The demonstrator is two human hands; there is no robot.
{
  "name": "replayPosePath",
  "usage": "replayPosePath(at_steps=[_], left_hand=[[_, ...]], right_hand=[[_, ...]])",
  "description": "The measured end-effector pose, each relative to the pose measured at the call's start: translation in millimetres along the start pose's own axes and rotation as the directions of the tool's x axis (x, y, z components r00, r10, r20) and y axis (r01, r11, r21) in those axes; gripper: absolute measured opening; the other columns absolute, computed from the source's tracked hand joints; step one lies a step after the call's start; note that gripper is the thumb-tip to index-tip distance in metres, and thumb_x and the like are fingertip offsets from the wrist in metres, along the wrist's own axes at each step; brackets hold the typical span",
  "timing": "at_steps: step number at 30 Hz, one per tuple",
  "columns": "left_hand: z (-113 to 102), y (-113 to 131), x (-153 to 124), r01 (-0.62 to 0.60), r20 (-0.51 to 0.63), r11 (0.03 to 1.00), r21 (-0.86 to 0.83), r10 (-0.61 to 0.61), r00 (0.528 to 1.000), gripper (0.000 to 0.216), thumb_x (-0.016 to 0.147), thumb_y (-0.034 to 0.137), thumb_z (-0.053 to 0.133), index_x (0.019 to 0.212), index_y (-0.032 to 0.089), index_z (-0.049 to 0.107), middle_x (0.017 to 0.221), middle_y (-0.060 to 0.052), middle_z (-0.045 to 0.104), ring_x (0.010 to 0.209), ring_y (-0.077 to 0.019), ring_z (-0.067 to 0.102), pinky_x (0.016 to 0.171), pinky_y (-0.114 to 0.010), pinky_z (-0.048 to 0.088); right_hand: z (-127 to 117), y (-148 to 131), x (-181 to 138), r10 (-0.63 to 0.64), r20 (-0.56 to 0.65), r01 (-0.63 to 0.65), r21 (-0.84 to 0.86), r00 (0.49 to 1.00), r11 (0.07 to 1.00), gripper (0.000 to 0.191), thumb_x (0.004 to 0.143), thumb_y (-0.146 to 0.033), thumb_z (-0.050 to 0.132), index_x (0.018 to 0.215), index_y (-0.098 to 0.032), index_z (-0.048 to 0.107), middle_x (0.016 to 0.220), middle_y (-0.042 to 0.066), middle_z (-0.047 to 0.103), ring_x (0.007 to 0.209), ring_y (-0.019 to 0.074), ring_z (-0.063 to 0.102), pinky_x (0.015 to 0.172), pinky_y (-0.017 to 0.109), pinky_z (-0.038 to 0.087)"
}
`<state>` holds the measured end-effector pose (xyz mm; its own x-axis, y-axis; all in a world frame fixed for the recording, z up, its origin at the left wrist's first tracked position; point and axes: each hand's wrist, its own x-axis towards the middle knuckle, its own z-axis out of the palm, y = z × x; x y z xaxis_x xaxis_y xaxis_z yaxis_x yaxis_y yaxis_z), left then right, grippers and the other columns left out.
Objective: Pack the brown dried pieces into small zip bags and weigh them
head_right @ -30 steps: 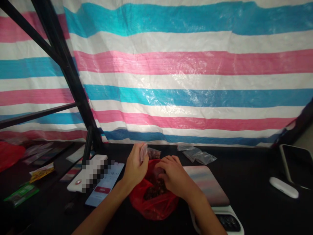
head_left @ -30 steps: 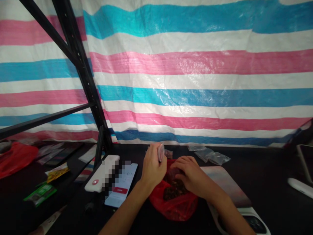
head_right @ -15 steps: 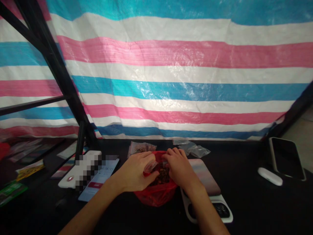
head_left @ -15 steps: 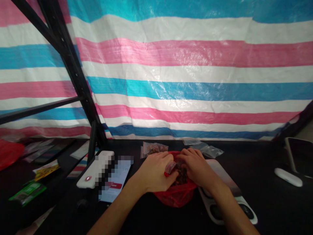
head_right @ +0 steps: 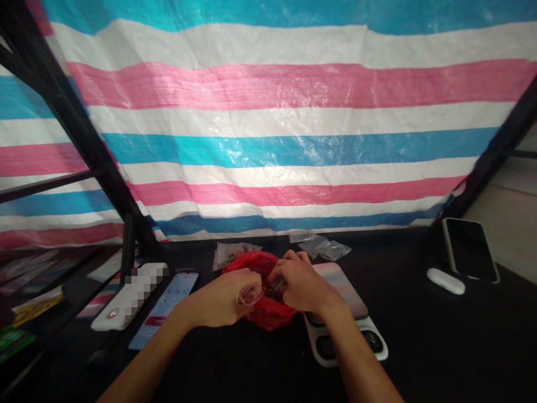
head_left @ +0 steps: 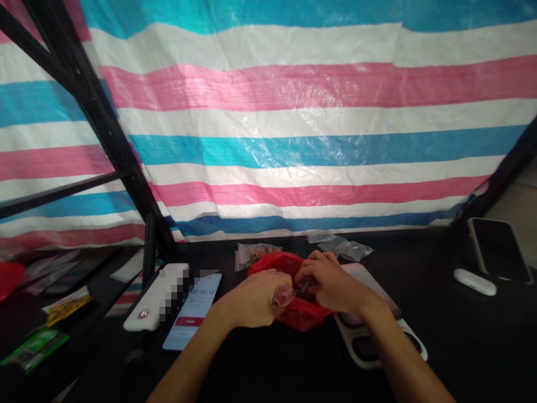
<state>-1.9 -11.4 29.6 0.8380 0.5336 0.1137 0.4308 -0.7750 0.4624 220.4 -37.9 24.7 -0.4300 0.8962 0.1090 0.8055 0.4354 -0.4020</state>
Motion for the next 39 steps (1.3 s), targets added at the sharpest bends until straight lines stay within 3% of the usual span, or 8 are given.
replayPosePath(at_steps=[7,12,17,21,24,32,36,39], left_hand=[[3.9,-3.9,0.5,0.08,0.105,0.983,-0.164,-0.064,0.992,0.017,0.069,0.011,0.057,0.074,0.022,0.046,0.073,0.004,0.057,0.063,-0.0124,0.049,0.056,-0.024,0.033],[1.9,-8.8,0.6,0.091,0.061,0.981,-0.17,-0.081,0.995,0.015,0.069,0.012,0.058,0.075,0.022,0.047,0.073,0.004,0.056,0.063,-0.0122,0.048,0.056,-0.025,0.032],[0.1,-8.6,3.5,0.083,0.042,0.981,-0.177,-0.076,0.996,0.023,0.06,0.007,0.057,0.072,0.021,0.045,0.073,0.004,0.054,0.066,-0.0124,0.046,0.06,-0.025,0.034],[2.3,-8.9,5.9,0.026,0.001,0.981,-0.195,-0.027,1.0,0.021,0.06,0.006,0.057,0.071,0.021,0.046,0.075,0.004,0.054,0.069,-0.0129,0.047,0.064,-0.025,0.035],[4.6,-11.6,6.4,0.032,-0.029,0.967,-0.254,-0.04,0.999,0.02,0.061,0.007,0.057,0.072,0.02,0.047,0.074,0.004,0.053,0.068,-0.0123,0.045,0.063,-0.024,0.035],[6.9,-14.6,8.6,0.058,0.028,0.946,-0.32,-0.051,0.998,0.022,0.06,0.005,0.056,0.071,0.02,0.044,0.076,0.005,0.05,0.068,-0.0119,0.044,0.068,-0.025,0.038],[3.6,-13.9,7.6,0.066,0.012,0.93,-0.363,-0.066,0.998,0.024,0.059,0.006,0.057,0.073,0.021,0.045,0.077,0.004,0.049,0.074,-0.0138,0.043,0.071,-0.026,0.039],[-2.6,-13.5,4.0,0.071,0.016,0.86,-0.505,-0.073,0.997,0.027,0.057,0.007,0.061,0.076,0.02,0.047,0.079,0.005,0.048,0.073,-0.0129,0.042,0.068,-0.025,0.037]], right_hand=[[0.2,-3.6,-0.5,0.031,0.144,-0.061,0.212,0.989,0.975,0.035,0.067,-0.006,0.056,0.089,-0.026,0.077,0.096,0.0,0.077,0.096,0.0237,0.063,0.098,0.042,0.037],[9.2,1.4,0.5,0.006,0.227,-0.118,0.483,0.974,0.868,0.05,0.059,-0.001,0.05,0.097,-0.021,0.075,0.094,0.002,0.075,0.082,0.018,0.067,0.068,0.024,0.048],[12.2,1.5,1.8,0.014,0.188,-0.104,0.476,0.982,0.873,0.041,0.062,-0.001,0.054,0.092,-0.02,0.074,0.077,-0.002,0.071,0.065,0.0142,0.06,0.054,0.021,0.04],[13.3,-4.5,4.3,-0.08,0.185,-0.025,0.506,0.98,0.862,0.043,0.063,0.003,0.048,0.089,-0.02,0.073,0.083,-0.001,0.073,0.071,0.0149,0.064,0.059,0.021,0.044],[15.8,-5.5,7.9,-0.097,0.094,0.039,0.489,0.991,0.871,0.037,0.065,0.002,0.049,0.085,-0.019,0.071,0.089,0.002,0.074,0.083,0.0177,0.067,0.072,0.024,0.048],[20.2,-9.5,8.7,-0.093,0.095,0.027,0.537,0.991,0.843,0.032,0.066,0.0,0.055,0.086,-0.019,0.071,0.089,0.003,0.076,0.085,0.0207,0.068,0.078,0.028,0.052],[21.5,-13.1,10.2,-0.075,0.091,0.0,0.632,0.993,0.775,0.032,0.068,-0.002,0.051,0.087,-0.018,0.071,0.086,0.003,0.076,0.08,0.0211,0.068,0.072,0.029,0.052],[20.6,-11.2,11.1,-0.082,0.143,-0.04,0.691,0.986,0.721,0.036,0.07,-0.003,0.05,0.095,-0.018,0.07,0.086,0.002,0.075,0.077,0.0186,0.068,0.066,0.026,0.051]])
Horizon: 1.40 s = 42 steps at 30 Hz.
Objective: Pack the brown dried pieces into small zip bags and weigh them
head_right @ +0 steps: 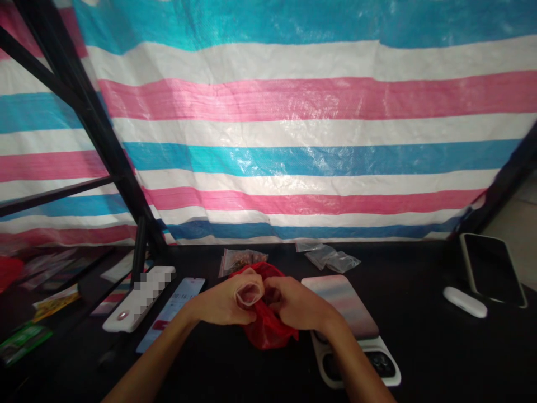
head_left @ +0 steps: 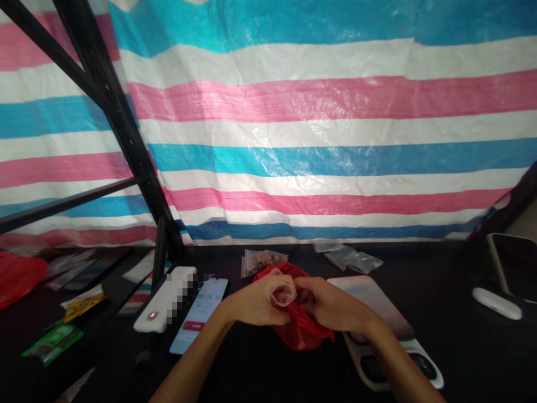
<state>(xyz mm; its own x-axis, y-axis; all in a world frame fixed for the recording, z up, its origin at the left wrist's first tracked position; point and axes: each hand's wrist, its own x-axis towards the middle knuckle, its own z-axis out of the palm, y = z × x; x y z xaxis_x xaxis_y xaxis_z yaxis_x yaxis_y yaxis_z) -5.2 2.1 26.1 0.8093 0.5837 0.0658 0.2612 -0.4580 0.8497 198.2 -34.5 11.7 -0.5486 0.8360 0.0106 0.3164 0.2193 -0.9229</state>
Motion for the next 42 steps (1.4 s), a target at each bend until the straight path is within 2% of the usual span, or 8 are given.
replayPosePath(at_steps=[5,9,13,17,21,28,36,42], left_hand=[[-6.2,3.1,-3.3,-0.04,-0.091,0.899,-0.437,0.0,0.996,0.021,0.072,0.019,0.065,0.092,0.018,0.056,0.086,0.0,0.057,0.081,-0.0148,0.055,0.076,-0.028,0.042],[-8.0,-2.9,0.4,-0.092,-0.227,0.83,-0.55,-0.043,0.973,0.038,0.086,0.038,0.065,0.116,0.018,0.052,0.073,0.001,0.062,0.069,-0.016,0.061,0.072,-0.029,0.046],[-4.7,-12.7,8.4,-0.095,-0.369,0.91,-0.404,-0.068,0.927,0.028,0.089,0.043,0.062,0.098,0.018,0.053,0.069,0.004,0.058,0.062,-0.0128,0.057,0.068,-0.027,0.045],[11.5,-21.1,14.6,-0.048,-0.482,0.978,-0.204,-0.058,0.874,0.018,0.091,0.036,0.058,0.091,0.02,0.05,0.076,0.004,0.053,0.067,-0.0117,0.052,0.065,-0.025,0.043],[28.3,-18.8,14.2,0.015,-0.485,0.999,0.034,0.003,0.875,0.013,0.091,0.03,0.058,0.096,0.023,0.049,0.084,0.003,0.059,0.075,-0.0141,0.056,0.07,-0.026,0.043],[27.6,-11.5,12.3,0.132,-0.488,0.97,0.202,-0.017,0.872,0.015,0.083,0.022,0.062,0.092,0.023,0.05,0.085,0.001,0.067,0.077,-0.0188,0.063,0.068,-0.028,0.043],[25.9,-19.0,15.2,0.13,-0.533,0.977,0.167,-0.022,0.846,0.017,0.081,0.024,0.065,0.097,0.022,0.062,0.093,-0.003,0.074,0.084,-0.022,0.068,0.074,-0.031,0.049],[28.7,-13.2,12.9,0.143,-0.507,0.976,0.166,-0.04,0.861,0.014,0.08,0.024,0.065,0.093,0.019,0.061,0.086,-0.002,0.072,0.075,-0.019,0.064,0.066,-0.027,0.045]], right_hand=[[-8.7,-6.0,-4.2,-0.001,-0.09,-0.004,-0.057,0.996,0.998,0.027,0.078,-0.008,0.055,0.1,-0.019,0.066,0.088,0.001,0.071,0.077,0.0159,0.066,0.068,0.025,0.05],[-13.9,-12.1,-5.2,-0.025,-0.216,0.008,-0.078,0.976,0.997,0.028,0.081,-0.015,0.056,0.107,-0.02,0.063,0.089,0.001,0.07,0.079,0.0163,0.065,0.072,0.028,0.051],[-18.0,-10.1,-1.7,-0.041,-0.356,0.027,-0.045,0.934,0.999,0.028,0.085,-0.03,0.061,0.112,-0.022,0.061,0.096,0.003,0.071,0.078,0.0169,0.067,0.068,0.029,0.053],[-17.6,-9.6,0.5,-0.163,-0.459,0.148,-0.069,0.873,0.987,0.031,0.087,-0.038,0.065,0.114,-0.024,0.06,0.118,0.007,0.069,0.09,0.0203,0.07,0.082,0.035,0.057],[-11.0,-12.2,1.3,-0.222,-0.426,0.182,-0.132,0.877,0.974,0.03,0.09,-0.033,0.064,0.119,-0.024,0.063,0.116,0.007,0.071,0.095,0.0213,0.07,0.087,0.036,0.057],[-1.8,-16.2,3.0,-0.331,-0.337,0.213,-0.343,0.881,0.915,0.031,0.089,-0.017,0.063,0.118,-0.027,0.07,0.112,0.006,0.065,0.105,0.0208,0.063,0.097,0.035,0.051],[5.1,-19.8,3.6,-0.419,-0.299,0.27,-0.432,0.857,0.861,0.043,0.093,-0.009,0.051,0.128,-0.031,0.065,0.124,0.006,0.06,0.117,0.0214,0.058,0.103,0.037,0.047],[4.7,-16.3,3.2,-0.357,-0.336,0.189,-0.441,0.872,0.877,0.022,0.092,-0.02,0.064,0.113,-0.026,0.065,0.11,0.005,0.068,0.103,0.0225,0.064,0.094,0.035,0.05]])
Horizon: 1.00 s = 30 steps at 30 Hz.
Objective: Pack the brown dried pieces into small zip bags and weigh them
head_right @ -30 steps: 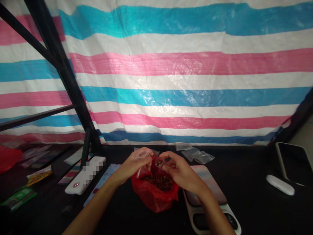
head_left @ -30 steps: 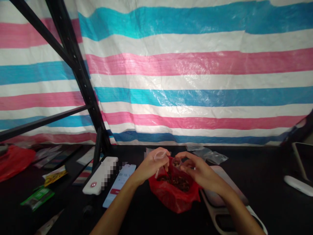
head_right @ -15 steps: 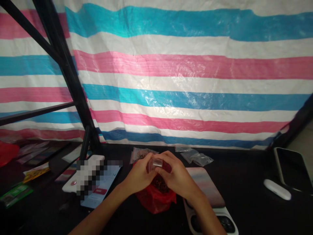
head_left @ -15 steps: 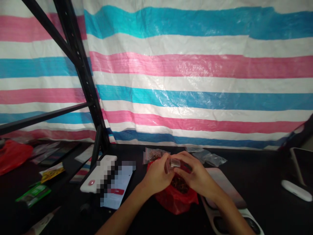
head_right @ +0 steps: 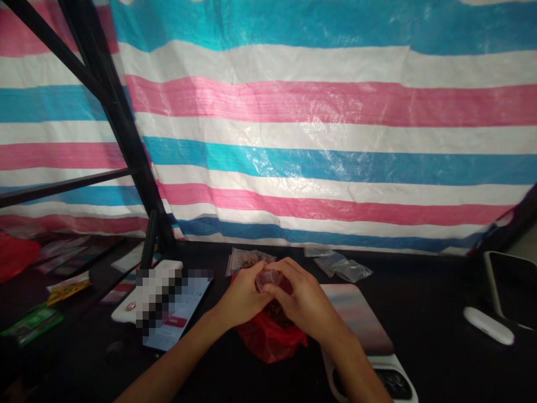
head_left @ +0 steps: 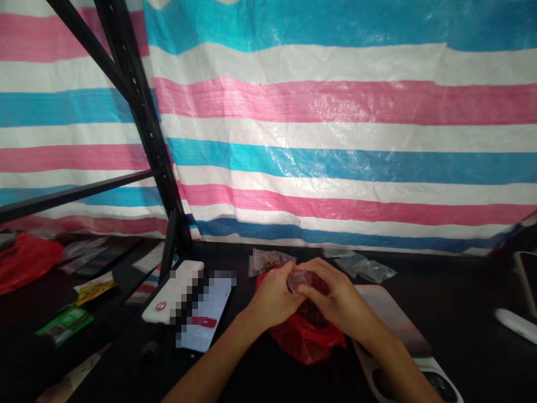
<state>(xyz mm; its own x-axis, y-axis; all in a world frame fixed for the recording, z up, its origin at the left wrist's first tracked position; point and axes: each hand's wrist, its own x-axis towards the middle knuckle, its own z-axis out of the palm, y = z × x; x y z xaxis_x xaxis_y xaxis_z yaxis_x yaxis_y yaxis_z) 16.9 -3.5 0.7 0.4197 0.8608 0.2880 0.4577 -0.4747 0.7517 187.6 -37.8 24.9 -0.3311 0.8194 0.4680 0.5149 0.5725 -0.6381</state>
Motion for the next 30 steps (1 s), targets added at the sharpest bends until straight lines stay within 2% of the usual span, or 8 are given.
replayPosePath(at_steps=[4,7,10,13,17,21,25,30], left_hand=[[1.2,3.1,0.5,-0.043,-0.05,0.991,-0.126,0.037,0.998,0.014,0.087,0.028,0.06,0.098,0.02,0.061,0.083,0.001,0.068,0.072,-0.015,0.061,0.065,-0.025,0.044],[-3.1,1.1,4.3,-0.013,-0.131,0.989,-0.148,-0.007,0.991,0.007,0.089,0.027,0.056,0.089,0.02,0.058,0.072,0.004,0.059,0.064,-0.0124,0.054,0.061,-0.023,0.041],[-13.3,-1.9,7.9,0.044,-0.214,0.997,-0.056,-0.055,0.975,0.007,0.088,0.024,0.053,0.082,0.023,0.049,0.066,0.006,0.051,0.061,-0.0125,0.051,0.06,-0.023,0.039],[-25.2,-3.6,7.6,0.162,-0.225,0.965,0.205,-0.115,0.968,0.007,0.086,0.025,0.054,0.082,0.024,0.047,0.072,0.003,0.056,0.066,-0.0166,0.057,0.063,-0.027,0.038],[-35.0,-9.4,2.5,0.224,-0.051,0.877,0.424,-0.224,0.973,0.021,0.083,0.038,0.061,0.092,0.022,0.052,0.096,-0.009,0.065,0.081,-0.0266,0.065,0.068,-0.032,0.04],[-33.6,-25.1,1.1,0.151,0.157,0.952,0.265,-0.197,0.968,0.024,0.073,0.029,0.069,0.089,0.022,0.053,0.085,-0.004,0.065,0.077,-0.024,0.062,0.067,-0.031,0.037],[-25.1,-36.9,7.0,0.204,0.09,0.973,0.103,-0.214,0.973,0.021,0.066,0.012,0.065,0.08,0.022,0.053,0.071,0.002,0.057,0.067,-0.0178,0.053,0.063,-0.028,0.034],[-17.4,-32.7,14.2,0.275,0.026,0.959,-0.076,-0.273,0.962,0.013,0.073,0.011,0.054,0.076,0.022,0.048,0.065,0.005,0.049,0.06,-0.0131,0.047,0.057,-0.025,0.035]], right_hand=[[-3.8,6.9,0.6,-0.046,-0.124,0.036,-0.082,0.991,0.996,0.019,0.098,-0.028,0.056,0.116,-0.025,0.062,0.112,0.007,0.067,0.102,0.0226,0.063,0.091,0.035,0.049],[-9.7,12.3,1.2,-0.064,-0.212,0.048,-0.083,0.975,0.995,0.021,0.097,-0.025,0.054,0.117,-0.024,0.059,0.116,0.008,0.065,0.104,0.0231,0.062,0.088,0.034,0.048],[-13.8,14.2,0.1,-0.014,-0.112,0.009,-0.045,0.994,0.999,0.019,0.093,-0.017,0.055,0.109,-0.025,0.06,0.112,0.005,0.067,0.104,0.0216,0.062,0.089,0.034,0.047],[-10.6,12.2,-2.4,0.08,0.073,-0.071,-0.124,0.994,0.99,0.018,0.087,-0.015,0.063,0.102,-0.025,0.063,0.103,0.001,0.069,0.096,0.0207,0.062,0.088,0.034,0.044],[-0.2,11.4,-4.9,0.157,0.213,-0.08,-0.332,0.964,0.94,0.016,0.082,-0.016,0.07,0.095,-0.023,0.065,0.092,0.001,0.07,0.09,0.0223,0.06,0.084,0.035,0.039],[2.2,15.1,-5.7,0.214,0.239,-0.084,-0.459,0.947,0.885,0.025,0.08,-0.004,0.062,0.098,-0.02,0.064,0.1,0.004,0.07,0.095,0.0229,0.059,0.081,0.034,0.036],[0.9,15.3,-5.3,0.228,0.259,-0.072,-0.498,0.939,0.864,0.038,0.077,0.002,0.058,0.106,-0.021,0.068,0.108,0.005,0.07,0.102,0.0236,0.058,0.087,0.035,0.035],[6.4,11.4,-5.5,0.215,0.249,-0.074,-0.475,0.944,0.877,0.033,0.082,-0.006,0.059,0.107,-0.023,0.07,0.111,0.005,0.066,0.103,0.0231,0.057,0.088,0.035,0.037]])
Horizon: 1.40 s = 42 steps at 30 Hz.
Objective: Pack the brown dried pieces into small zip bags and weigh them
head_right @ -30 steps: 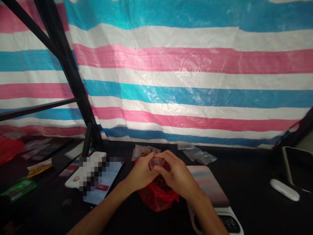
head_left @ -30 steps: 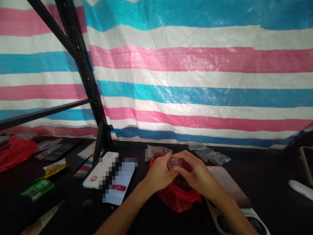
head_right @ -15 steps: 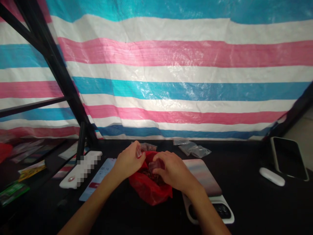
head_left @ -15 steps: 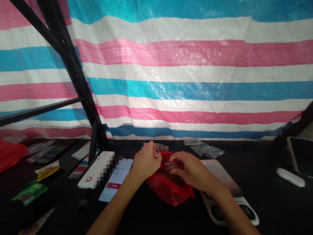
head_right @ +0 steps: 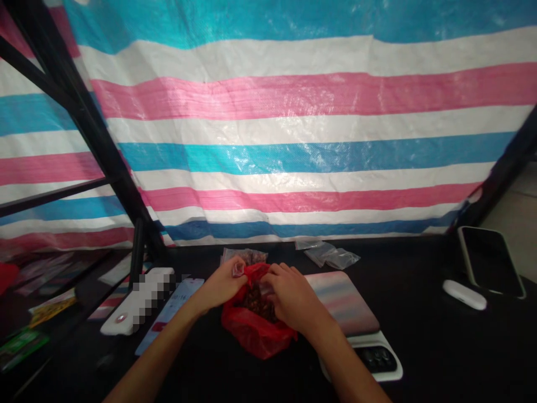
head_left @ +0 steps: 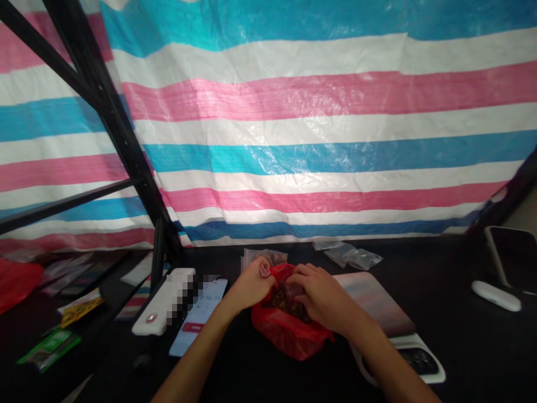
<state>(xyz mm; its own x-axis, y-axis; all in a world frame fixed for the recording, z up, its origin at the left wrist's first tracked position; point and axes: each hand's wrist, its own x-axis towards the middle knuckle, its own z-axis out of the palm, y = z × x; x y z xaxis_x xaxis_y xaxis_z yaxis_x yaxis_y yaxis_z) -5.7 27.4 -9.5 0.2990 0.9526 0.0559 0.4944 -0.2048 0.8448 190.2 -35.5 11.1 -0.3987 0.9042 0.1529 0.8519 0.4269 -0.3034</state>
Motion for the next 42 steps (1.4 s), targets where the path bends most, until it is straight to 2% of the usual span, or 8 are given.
replayPosePath(at_steps=[5,9,14,22,26,30,35,42], left_hand=[[-1.6,10.6,-2.9,0.055,-0.011,0.987,-0.153,-0.058,0.998,0.008,0.077,0.018,0.046,0.083,0.021,0.051,0.064,0.006,0.05,0.052,-0.0107,0.045,0.052,-0.022,0.035],[-4.9,19.9,-4.7,-0.042,-0.068,0.937,-0.348,0.019,0.997,0.011,0.07,0.016,0.052,0.08,0.021,0.053,0.068,0.006,0.052,0.058,-0.0097,0.047,0.056,-0.02,0.038],[-6.3,20.1,-3.6,-0.113,-0.106,0.942,-0.317,0.084,0.991,0.011,0.07,0.013,0.053,0.078,0.02,0.054,0.071,0.005,0.054,0.065,-0.0116,0.05,0.062,-0.022,0.041],[2.4,9.4,-10.6,0.214,0.01,0.949,-0.232,-0.218,0.976,0.005,0.078,0.018,0.057,0.082,0.021,0.056,0.055,0.008,0.052,0.044,-0.0101,0.043,0.045,-0.021,0.03],[6.8,15.8,-10.8,0.245,-0.028,0.935,-0.257,-0.261,0.965,0.004,0.082,0.019,0.049,0.082,0.021,0.053,0.051,0.009,0.048,0.039,-0.0103,0.041,0.041,-0.021,0.028],[8.3,14.0,-5.5,0.163,-0.13,0.946,-0.28,-0.205,0.97,0.005,0.081,0.018,0.048,0.082,0.021,0.052,0.061,0.005,0.055,0.052,-0.0119,0.052,0.05,-0.022,0.039],[5.8,6.0,2.1,0.022,-0.205,0.969,-0.245,-0.074,0.976,0.012,0.071,0.012,0.058,0.076,0.021,0.052,0.063,0.007,0.052,0.057,-0.0115,0.049,0.057,-0.022,0.039],[-0.9,15.2,-0.4,-0.259,-0.306,0.959,-0.113,0.214,0.928,0.007,0.075,0.017,0.061,0.081,0.02,0.058,0.075,0.003,0.057,0.069,-0.0141,0.054,0.067,-0.025,0.043]], right_hand=[[3.3,-3.4,-0.7,0.069,-0.024,-0.071,-0.073,0.997,0.995,0.033,0.079,-0.007,0.06,0.108,-0.019,0.07,0.11,0.009,0.062,0.102,0.0254,0.057,0.086,0.037,0.038],[1.0,-4.9,-1.1,0.048,-0.014,-0.049,-0.088,0.999,0.995,0.035,0.076,-0.004,0.058,0.105,-0.019,0.071,0.112,0.01,0.062,0.102,0.0254,0.055,0.085,0.037,0.038],[-1.8,-6.0,1.5,-0.016,0.019,0.018,-0.1,1.0,0.995,0.046,0.069,0.002,0.057,0.107,-0.021,0.07,0.117,0.007,0.064,0.106,0.0256,0.055,0.086,0.037,0.037],[-2.4,-13.9,-2.6,-0.029,0.079,0.034,-0.074,0.996,0.997,0.028,0.085,-0.013,0.062,0.111,-0.022,0.071,0.117,0.009,0.067,0.11,0.0281,0.057,0.092,0.04,0.038],[-0.4,-15.3,-4.4,-0.051,0.087,0.046,0.068,0.995,0.997,0.033,0.084,-0.011,0.063,0.112,-0.025,0.071,0.12,0.005,0.068,0.113,0.0265,0.059,0.098,0.04,0.037],[2.2,-14.2,-4.0,-0.134,0.077,0.122,0.142,0.988,0.982,0.043,0.074,0.001,0.059,0.106,-0.025,0.071,0.117,0.003,0.069,0.113,0.0224,0.06,0.096,0.034,0.039],[1.4,-11.2,-3.4,-0.098,0.105,0.066,0.27,0.99,0.961,0.033,0.077,-0.007,0.065,0.104,-0.026,0.073,0.109,0.002,0.074,0.104,0.021,0.065,0.093,0.032,0.043],[-11.1,-7.3,-1.7,-0.063,0.025,0.029,0.678,0.998,0.735,0.031,0.088,-0.012,0.057,0.113,-0.023,0.07,0.101,0.001,0.075,0.087,0.0175,0.068,0.08,0.029,0.053]])
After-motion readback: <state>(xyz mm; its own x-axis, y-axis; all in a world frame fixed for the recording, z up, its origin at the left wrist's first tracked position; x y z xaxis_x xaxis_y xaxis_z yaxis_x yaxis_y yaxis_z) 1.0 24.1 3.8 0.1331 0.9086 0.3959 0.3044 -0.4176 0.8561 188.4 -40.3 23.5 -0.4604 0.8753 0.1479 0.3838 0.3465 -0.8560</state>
